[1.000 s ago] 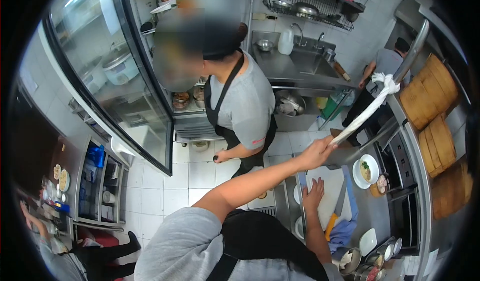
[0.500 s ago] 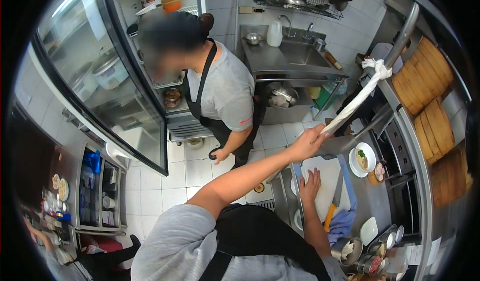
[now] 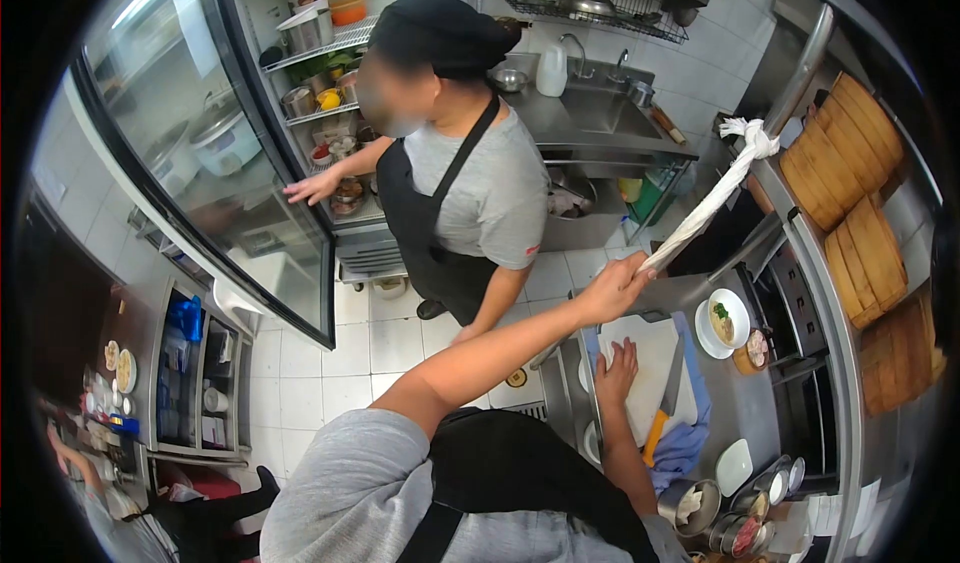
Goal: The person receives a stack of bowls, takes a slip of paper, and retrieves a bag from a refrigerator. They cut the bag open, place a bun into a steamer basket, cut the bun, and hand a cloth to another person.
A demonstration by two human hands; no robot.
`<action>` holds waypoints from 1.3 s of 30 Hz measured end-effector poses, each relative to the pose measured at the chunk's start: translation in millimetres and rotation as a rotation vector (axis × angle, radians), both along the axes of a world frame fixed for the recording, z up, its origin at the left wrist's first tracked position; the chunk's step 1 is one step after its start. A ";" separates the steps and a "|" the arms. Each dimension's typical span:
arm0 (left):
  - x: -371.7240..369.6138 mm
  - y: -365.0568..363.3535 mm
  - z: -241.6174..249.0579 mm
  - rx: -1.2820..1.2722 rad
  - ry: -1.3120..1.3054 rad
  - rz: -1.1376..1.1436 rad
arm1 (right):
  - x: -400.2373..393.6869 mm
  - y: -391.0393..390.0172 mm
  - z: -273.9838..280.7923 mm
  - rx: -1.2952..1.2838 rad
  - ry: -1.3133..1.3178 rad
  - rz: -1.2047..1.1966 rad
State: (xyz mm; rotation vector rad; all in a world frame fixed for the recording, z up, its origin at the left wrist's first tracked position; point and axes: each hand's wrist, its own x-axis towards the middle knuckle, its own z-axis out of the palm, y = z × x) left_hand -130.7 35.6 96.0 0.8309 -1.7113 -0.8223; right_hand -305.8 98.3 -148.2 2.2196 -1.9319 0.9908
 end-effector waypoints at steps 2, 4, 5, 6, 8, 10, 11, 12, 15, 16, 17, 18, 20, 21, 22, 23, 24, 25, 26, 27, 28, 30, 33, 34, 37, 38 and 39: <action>-0.6 -0.3 0.1 0.002 0.002 0.001 | -1.4 0.1 -2.1 -0.006 0.006 0.000; -1.9 -0.5 -0.2 0.004 0.004 0.001 | -1.9 0.3 -3.6 -0.021 0.010 0.008; -2.3 0.1 -0.4 0.012 -0.002 0.003 | -1.5 0.5 -3.5 -0.022 0.013 0.010; -2.9 0.6 -0.5 0.020 -0.009 0.004 | -0.9 0.8 -3.6 -0.020 0.007 0.015; -4.9 1.6 -1.6 0.027 0.012 -0.010 | -1.9 1.1 -2.8 -0.018 0.006 0.021; -6.5 1.9 -2.5 0.034 0.030 -0.024 | -1.5 1.0 -1.7 0.013 0.010 0.004; -7.0 1.5 -3.5 0.042 0.028 -0.027 | -1.6 0.6 -1.3 0.012 0.012 0.007; -7.2 1.2 -4.5 0.050 0.026 -0.029 | -1.5 0.5 -1.0 0.020 0.004 0.009; -8.4 2.1 -6.2 0.051 0.049 -0.035 | -2.2 1.3 -2.1 0.024 -0.002 0.013; -8.7 2.8 -6.2 0.050 0.047 -0.025 | -1.4 1.2 -2.7 0.020 -0.001 0.012; -9.6 3.9 -5.5 0.046 0.052 -0.020 | -0.4 1.3 -3.0 0.019 -0.003 0.025; -10.0 4.2 -5.0 0.043 0.058 -0.013 | -0.1 1.5 -2.7 0.031 -0.003 0.010; -10.0 3.7 -4.8 0.049 0.038 -0.002 | -0.7 0.5 -1.7 0.044 0.001 0.005; -10.1 5.1 -3.8 0.041 0.033 -0.004 | -0.9 0.6 -1.4 0.044 0.003 0.006; -9.5 6.4 -3.0 0.034 0.026 -0.006 | -0.6 0.9 -1.4 0.045 0.005 0.008; -9.4 6.3 -4.1 0.039 0.026 -0.012 | 0.0 2.0 0.0 0.046 0.005 0.019; -9.7 5.5 -7.8 0.039 0.025 -0.003 | 0.2 2.6 1.8 0.056 0.007 0.014; -9.8 5.0 -13.1 0.020 0.011 0.002 | 0.8 2.7 3.8 0.065 0.008 0.009; -7.7 6.8 -15.1 0.000 -0.003 0.006 | 0.8 2.2 3.5 0.063 0.004 0.019; -3.9 12.2 -14.6 0.044 0.000 -0.017 | 0.4 2.2 3.3 0.060 0.009 0.016; -2.5 12.8 -21.0 0.043 -0.003 -0.011 | 0.3 2.2 2.7 0.056 0.014 0.010; -1.3 11.8 -33.9 0.043 -0.029 0.004 | 0.2 1.2 -0.2 0.057 0.006 0.013; -2.7 12.4 -38.9 0.010 0.021 -0.015 | -0.7 2.3 -1.7 0.048 0.010 0.024; -0.8 13.8 -39.0 0.013 0.024 -0.007 | -0.2 2.6 -1.6 0.043 0.009 0.025; 3.9 18.4 -23.2 0.082 0.000 -0.063 | -2.8 0.3 -4.3 0.044 0.016 0.020; 4.9 17.9 -20.8 0.120 -0.001 -0.084 | -3.1 -0.2 -4.2 0.053 0.022 0.015; 6.3 17.6 -18.5 0.158 -0.003 -0.103 | -3.2 -0.4 -4.3 0.053 0.023 0.016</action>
